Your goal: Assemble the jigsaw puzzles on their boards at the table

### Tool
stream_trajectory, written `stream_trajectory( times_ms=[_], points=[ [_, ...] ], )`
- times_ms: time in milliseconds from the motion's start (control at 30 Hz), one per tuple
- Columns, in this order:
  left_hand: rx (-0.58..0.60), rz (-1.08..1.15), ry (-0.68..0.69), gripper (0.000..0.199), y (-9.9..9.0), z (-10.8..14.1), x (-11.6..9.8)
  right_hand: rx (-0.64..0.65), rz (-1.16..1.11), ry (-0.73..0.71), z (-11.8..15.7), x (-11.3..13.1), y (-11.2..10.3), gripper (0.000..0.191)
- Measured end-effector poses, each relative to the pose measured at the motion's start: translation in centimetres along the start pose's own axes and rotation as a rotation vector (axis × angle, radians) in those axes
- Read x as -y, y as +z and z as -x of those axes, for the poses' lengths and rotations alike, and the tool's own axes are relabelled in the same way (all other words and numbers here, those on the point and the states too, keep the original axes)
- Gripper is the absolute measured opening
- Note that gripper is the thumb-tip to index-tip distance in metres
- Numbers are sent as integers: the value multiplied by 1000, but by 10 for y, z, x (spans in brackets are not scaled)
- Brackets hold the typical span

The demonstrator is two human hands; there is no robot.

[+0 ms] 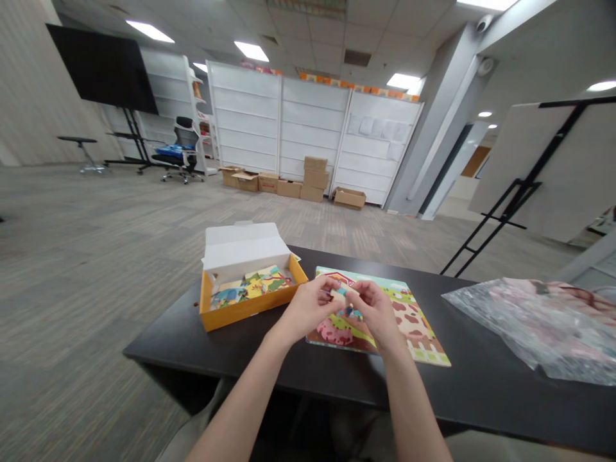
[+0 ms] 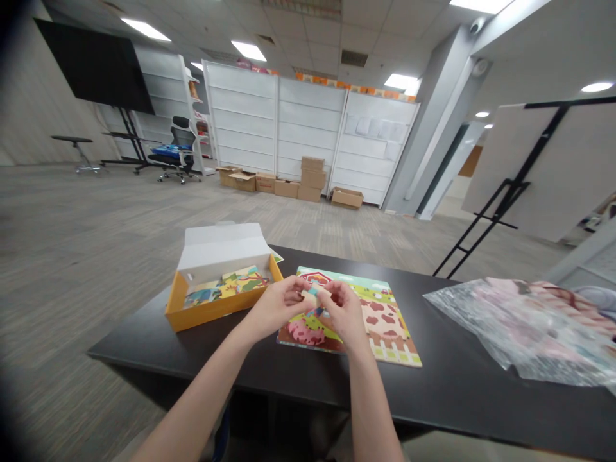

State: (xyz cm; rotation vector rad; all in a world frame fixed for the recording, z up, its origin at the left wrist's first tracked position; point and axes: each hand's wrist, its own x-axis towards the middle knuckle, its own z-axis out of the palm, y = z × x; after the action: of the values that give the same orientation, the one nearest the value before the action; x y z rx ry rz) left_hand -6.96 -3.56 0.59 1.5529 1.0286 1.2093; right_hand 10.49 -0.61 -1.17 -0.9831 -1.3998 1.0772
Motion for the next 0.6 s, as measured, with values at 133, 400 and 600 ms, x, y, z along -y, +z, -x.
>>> stream_trajectory(
  times_ms=[133,400,600],
  points=[
    [-93,-95,66,26,-12,-3,-8,-20,-32,-31,0,5,3,43],
    [-688,-647,-51,35,-113,17,-20,6,102,-69,-1,0,-5,34],
    [-642,-1054,-254,36,-136,36,-14,94,217,-72,3,2,2,30]
  ],
)
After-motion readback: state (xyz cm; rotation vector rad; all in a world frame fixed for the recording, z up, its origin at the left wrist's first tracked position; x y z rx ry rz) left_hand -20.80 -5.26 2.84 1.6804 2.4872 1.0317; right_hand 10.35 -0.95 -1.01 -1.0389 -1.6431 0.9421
